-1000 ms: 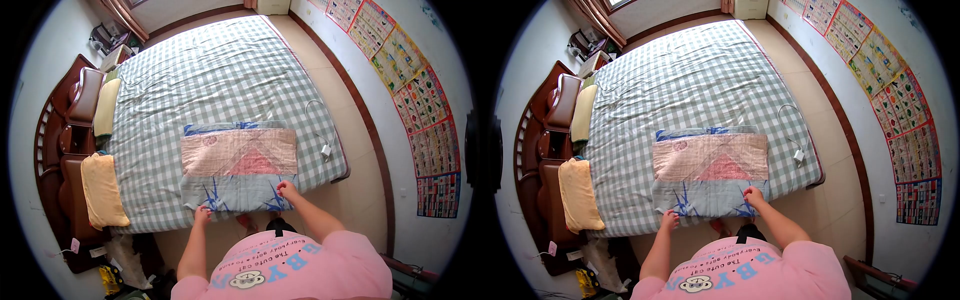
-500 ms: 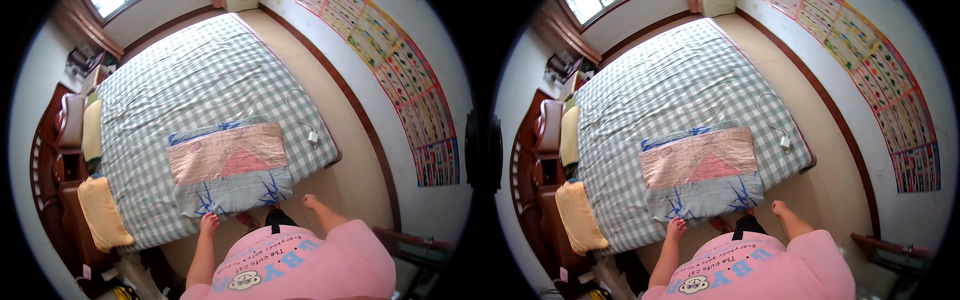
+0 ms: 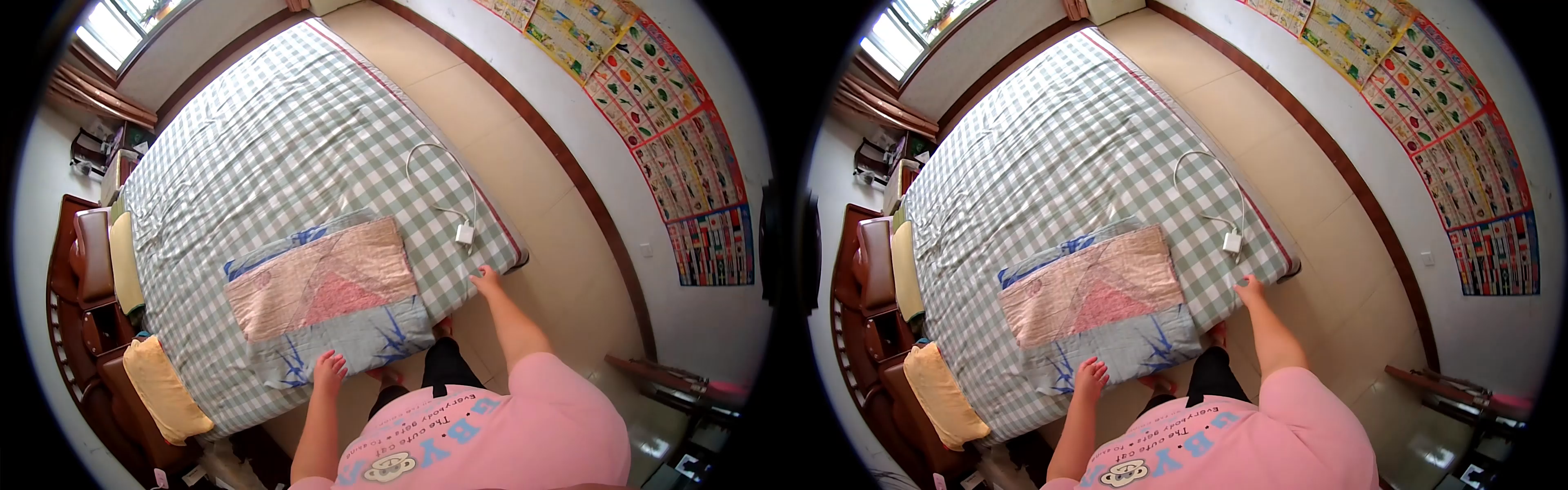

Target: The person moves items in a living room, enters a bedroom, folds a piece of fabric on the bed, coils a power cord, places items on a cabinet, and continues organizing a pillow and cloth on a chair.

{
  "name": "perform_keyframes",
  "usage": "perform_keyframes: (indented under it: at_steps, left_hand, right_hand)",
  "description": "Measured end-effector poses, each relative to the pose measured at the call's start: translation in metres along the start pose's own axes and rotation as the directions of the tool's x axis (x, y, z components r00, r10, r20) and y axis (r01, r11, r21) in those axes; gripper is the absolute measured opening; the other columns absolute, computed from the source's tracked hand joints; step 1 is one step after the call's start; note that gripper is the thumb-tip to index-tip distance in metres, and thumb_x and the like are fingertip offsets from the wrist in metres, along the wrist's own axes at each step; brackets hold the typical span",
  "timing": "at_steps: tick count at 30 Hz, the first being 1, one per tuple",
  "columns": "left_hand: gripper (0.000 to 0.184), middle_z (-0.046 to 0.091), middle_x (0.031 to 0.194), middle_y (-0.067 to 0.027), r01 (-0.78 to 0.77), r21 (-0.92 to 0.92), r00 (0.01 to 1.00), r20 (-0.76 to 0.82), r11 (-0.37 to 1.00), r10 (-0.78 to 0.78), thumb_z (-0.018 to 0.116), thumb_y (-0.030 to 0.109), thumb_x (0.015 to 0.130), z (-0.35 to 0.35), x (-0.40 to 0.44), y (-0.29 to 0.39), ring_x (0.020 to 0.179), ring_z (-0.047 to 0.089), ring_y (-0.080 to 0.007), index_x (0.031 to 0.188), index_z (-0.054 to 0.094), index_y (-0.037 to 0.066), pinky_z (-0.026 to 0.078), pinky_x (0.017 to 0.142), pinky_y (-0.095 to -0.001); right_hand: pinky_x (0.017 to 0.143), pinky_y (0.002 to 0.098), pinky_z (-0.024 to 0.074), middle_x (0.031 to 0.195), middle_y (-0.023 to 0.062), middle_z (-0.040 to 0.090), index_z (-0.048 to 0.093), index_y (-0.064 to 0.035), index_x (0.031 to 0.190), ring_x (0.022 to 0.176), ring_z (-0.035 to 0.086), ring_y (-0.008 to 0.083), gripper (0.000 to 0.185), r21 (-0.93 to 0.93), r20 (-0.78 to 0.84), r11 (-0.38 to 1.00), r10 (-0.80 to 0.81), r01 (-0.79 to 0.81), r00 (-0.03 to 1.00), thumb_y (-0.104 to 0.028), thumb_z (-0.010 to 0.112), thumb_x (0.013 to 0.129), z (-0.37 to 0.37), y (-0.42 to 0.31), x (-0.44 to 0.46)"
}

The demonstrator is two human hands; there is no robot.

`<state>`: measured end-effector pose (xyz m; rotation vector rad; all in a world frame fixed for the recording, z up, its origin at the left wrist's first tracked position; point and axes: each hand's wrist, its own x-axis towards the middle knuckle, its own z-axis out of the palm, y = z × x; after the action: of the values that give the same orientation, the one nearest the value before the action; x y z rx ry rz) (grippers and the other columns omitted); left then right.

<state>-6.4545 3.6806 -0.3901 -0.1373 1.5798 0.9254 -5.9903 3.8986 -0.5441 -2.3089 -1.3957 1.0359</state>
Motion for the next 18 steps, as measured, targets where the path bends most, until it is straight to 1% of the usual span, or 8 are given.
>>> perform_keyframes:
  at_steps: [1, 2, 5, 7, 9, 12, 14, 18]
  left_hand:
    - [0.03, 0.057, 0.101, -0.0058, 0.014, -0.014, 1.0, -0.018, 1.0, -0.015, 0.045, 0.012, 0.088, 0.019, 0.001, -0.003, 0.09, 0.056, -0.0175, 0.118, 0.046, 0.011, 0.047, 0.074, -0.0374]
    - [0.031, 0.058, 0.099, -0.0048, 0.018, 0.003, 0.999, -0.026, 1.0, -0.018, 0.047, 0.012, 0.088, 0.038, 0.001, -0.007, 0.089, 0.057, -0.0167, 0.118, 0.046, 0.012, 0.048, 0.074, -0.0373]
    - [0.033, 0.06, 0.097, -0.0042, 0.05, 0.045, 0.999, -0.013, 0.998, -0.049, 0.049, 0.013, 0.087, 0.087, 0.013, -0.03, 0.086, 0.059, -0.0158, 0.12, 0.045, 0.012, 0.048, 0.073, -0.0364]
    - [0.032, 0.061, 0.096, -0.0042, 0.065, 0.045, 0.997, -0.035, 0.997, -0.064, 0.05, 0.012, 0.087, 0.11, 0.002, -0.035, 0.084, 0.06, -0.0154, 0.12, 0.046, 0.012, 0.049, 0.072, -0.0354]
    - [0.031, 0.061, 0.095, -0.0042, 0.13, 0.1, 0.991, -0.048, 0.986, -0.126, 0.049, 0.012, 0.087, 0.124, -0.005, -0.041, 0.084, 0.06, -0.016, 0.118, 0.048, 0.011, 0.049, 0.072, -0.0348]
    - [0.029, 0.061, 0.096, -0.0042, 0.102, 0.108, 0.983, -0.164, 0.989, -0.084, 0.049, 0.011, 0.087, 0.118, -0.011, -0.047, 0.085, 0.06, -0.0165, 0.117, 0.049, 0.011, 0.048, 0.073, -0.0355]
    - [0.03, 0.061, 0.097, -0.0044, 0.087, 0.076, 0.973, -0.221, 0.993, -0.069, 0.049, 0.011, 0.087, 0.117, -0.018, -0.043, 0.086, 0.06, -0.0165, 0.117, 0.048, 0.011, 0.048, 0.073, -0.0357]
    - [0.03, 0.061, 0.098, -0.0049, 0.079, 0.029, 0.962, -0.264, 0.996, -0.068, 0.05, 0.011, 0.088, 0.112, -0.019, -0.05, 0.089, 0.059, -0.0167, 0.118, 0.047, 0.011, 0.048, 0.074, -0.036]
  right_hand:
    - [0.075, 0.0343, 0.0498, 0.096, 0.0118, 0.062, 0.057, -0.0053, 0.112, 0.087, 0.06, 0.0228, 0.056, -0.014, -0.013, 1.0, -0.014, 0.014, 1.0, -0.03, 0.078, 0.066, -0.002, -0.006, 0.021]
    - [0.085, 0.0364, 0.0472, 0.11, 0.0168, 0.06, 0.053, -0.0031, 0.119, 0.101, 0.059, 0.028, 0.068, -0.001, 0.101, 0.995, 0.1, -0.1, 0.99, -0.035, 0.079, 0.064, -0.009, -0.014, 0.045]
    - [0.091, 0.0385, 0.045, 0.113, 0.02, 0.06, 0.052, -0.0012, 0.117, 0.105, 0.057, 0.0323, 0.07, -0.001, 0.019, 0.997, 0.08, -0.08, 0.997, -0.037, 0.079, 0.062, -0.011, -0.033, 0.103]
    - [0.092, 0.0383, 0.0445, 0.115, 0.0212, 0.058, 0.049, 0.0024, 0.119, 0.108, 0.056, 0.0332, 0.076, -0.011, 0.086, 0.994, 0.109, -0.109, 0.99, -0.037, 0.08, 0.061, -0.006, -0.037, 0.136]
    - [0.093, 0.0382, 0.0438, 0.118, 0.0212, 0.056, 0.048, 0.0014, 0.12, 0.11, 0.054, 0.0338, 0.079, 0.016, 0.215, 0.967, 0.244, -0.253, 0.946, -0.036, 0.082, 0.059, 0.0, -0.045, 0.161]
    - [0.092, 0.0368, 0.0442, 0.117, 0.0205, 0.056, 0.047, 0.0028, 0.121, 0.11, 0.054, 0.0324, 0.085, -0.025, 0.214, 0.971, 0.236, -0.236, 0.948, -0.036, 0.085, 0.055, 0.032, -0.042, 0.188]
    - [0.091, 0.0383, 0.0454, 0.113, 0.0191, 0.057, 0.049, 0.0011, 0.117, 0.11, 0.054, 0.0327, 0.082, -0.222, -0.028, 0.937, 0.271, -0.271, 0.962, -0.034, 0.086, 0.052, 0.029, -0.069, 0.175]
    - [0.087, 0.0404, 0.0478, 0.105, 0.0178, 0.06, 0.051, -0.0028, 0.104, 0.103, 0.057, 0.0341, 0.068, -0.228, 0.04, 0.97, 0.095, -0.083, 0.995, -0.025, 0.085, 0.049, 0.066, -0.064, 0.187]
